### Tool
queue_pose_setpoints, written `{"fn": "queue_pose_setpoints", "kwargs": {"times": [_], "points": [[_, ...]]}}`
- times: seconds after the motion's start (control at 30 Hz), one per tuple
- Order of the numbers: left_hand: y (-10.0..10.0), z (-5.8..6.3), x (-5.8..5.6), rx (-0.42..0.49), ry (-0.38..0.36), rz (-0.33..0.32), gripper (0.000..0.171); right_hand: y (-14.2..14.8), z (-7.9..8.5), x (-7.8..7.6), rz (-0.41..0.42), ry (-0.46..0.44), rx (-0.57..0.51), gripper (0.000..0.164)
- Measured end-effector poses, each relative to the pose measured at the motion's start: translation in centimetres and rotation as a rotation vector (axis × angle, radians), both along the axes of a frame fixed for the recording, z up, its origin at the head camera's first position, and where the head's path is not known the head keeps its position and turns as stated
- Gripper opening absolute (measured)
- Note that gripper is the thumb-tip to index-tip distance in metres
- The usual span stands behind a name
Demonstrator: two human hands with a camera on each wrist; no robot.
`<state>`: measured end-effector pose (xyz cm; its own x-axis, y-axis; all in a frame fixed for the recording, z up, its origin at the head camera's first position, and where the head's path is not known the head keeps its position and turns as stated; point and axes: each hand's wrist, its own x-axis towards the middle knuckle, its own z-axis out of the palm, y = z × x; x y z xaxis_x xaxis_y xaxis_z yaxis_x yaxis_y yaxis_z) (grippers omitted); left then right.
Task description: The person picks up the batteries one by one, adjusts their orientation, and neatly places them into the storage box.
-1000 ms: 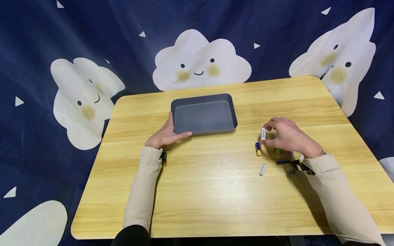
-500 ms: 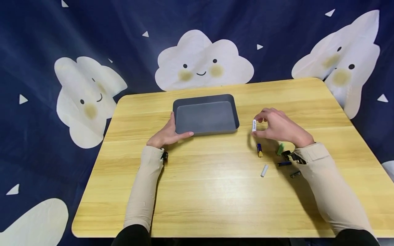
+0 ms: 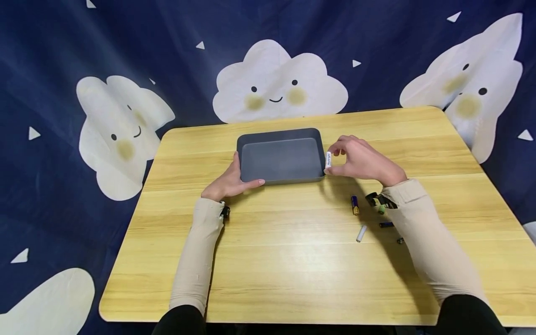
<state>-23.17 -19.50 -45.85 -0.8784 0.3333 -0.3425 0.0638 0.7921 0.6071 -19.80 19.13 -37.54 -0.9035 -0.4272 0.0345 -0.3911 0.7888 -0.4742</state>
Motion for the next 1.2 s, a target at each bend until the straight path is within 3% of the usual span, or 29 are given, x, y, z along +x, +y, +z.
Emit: {"fn": "queue_pose_setpoints", "kwargs": {"times": [0.4,0.63,0.97,1.2], "points": [[-0.1,0.0,0.0,-0.025,-0.005,-0.001,0.142,-3.0,0.2,-2.7,0.053,0.008,-0.025,0.029],[-0.1,0.0,0.1,-0.044,-0.012,0.007,0.143,-4.9,0.2,-4.4,0.088,0.018,-0.039,0.034],[0.2,-0.1,-0.1,0.064,0.038,0.012,0.141,-8.1,0.6,-6.4,0.127,-0.017,-0.017,0.038],[0.1,-0.1,-0.2,0.057,0.043,0.02,0.141,-10.1,0.9,-7.6,0.159,-0.023,0.007,0.037]]}}
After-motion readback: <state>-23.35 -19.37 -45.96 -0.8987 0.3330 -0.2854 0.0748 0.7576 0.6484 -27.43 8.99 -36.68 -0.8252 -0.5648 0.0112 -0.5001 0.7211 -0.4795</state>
